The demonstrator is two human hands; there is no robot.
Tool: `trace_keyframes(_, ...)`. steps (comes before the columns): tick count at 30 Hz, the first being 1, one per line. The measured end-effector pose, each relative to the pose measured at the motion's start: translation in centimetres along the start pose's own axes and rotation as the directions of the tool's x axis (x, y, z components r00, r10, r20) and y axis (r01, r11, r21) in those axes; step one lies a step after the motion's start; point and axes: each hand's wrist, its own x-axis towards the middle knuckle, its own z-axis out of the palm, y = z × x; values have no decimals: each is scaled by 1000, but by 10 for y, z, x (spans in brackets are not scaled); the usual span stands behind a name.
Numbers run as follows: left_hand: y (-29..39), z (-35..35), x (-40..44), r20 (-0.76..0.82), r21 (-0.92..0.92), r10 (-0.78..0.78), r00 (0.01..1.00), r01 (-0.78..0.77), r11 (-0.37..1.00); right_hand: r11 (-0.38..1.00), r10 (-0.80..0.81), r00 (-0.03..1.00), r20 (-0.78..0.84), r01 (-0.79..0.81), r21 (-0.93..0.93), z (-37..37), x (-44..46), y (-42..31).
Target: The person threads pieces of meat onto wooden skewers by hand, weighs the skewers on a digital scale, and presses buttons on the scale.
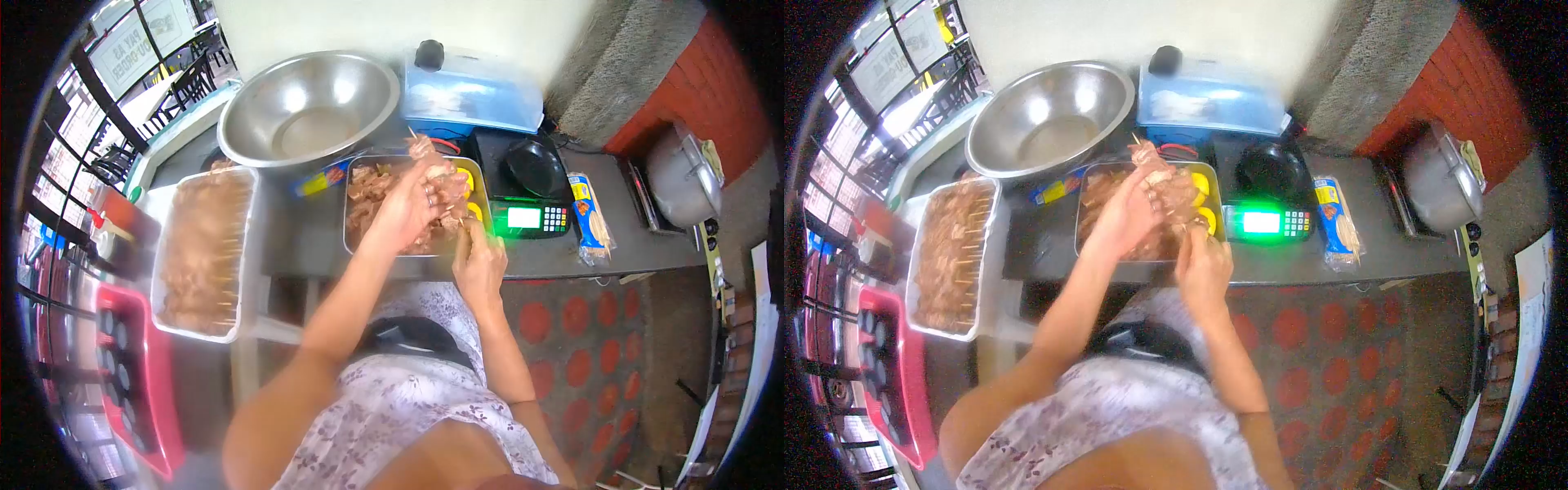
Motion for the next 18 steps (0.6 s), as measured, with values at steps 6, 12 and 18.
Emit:
trace_keyframes(6,8,6,4,29,84,19,999,-21,996,809,150,955,256,-267,524,7,4,-4)
trace_keyframes(12,-9,5,-1,-10,178,-39,999,41,983,696,266,910,318,-410,590,16,11,5)
trace_keyframes(18,-28,-7,1,-7,300,46,999,-42,953,792,211,971,115,-238,561,34,17,-2)
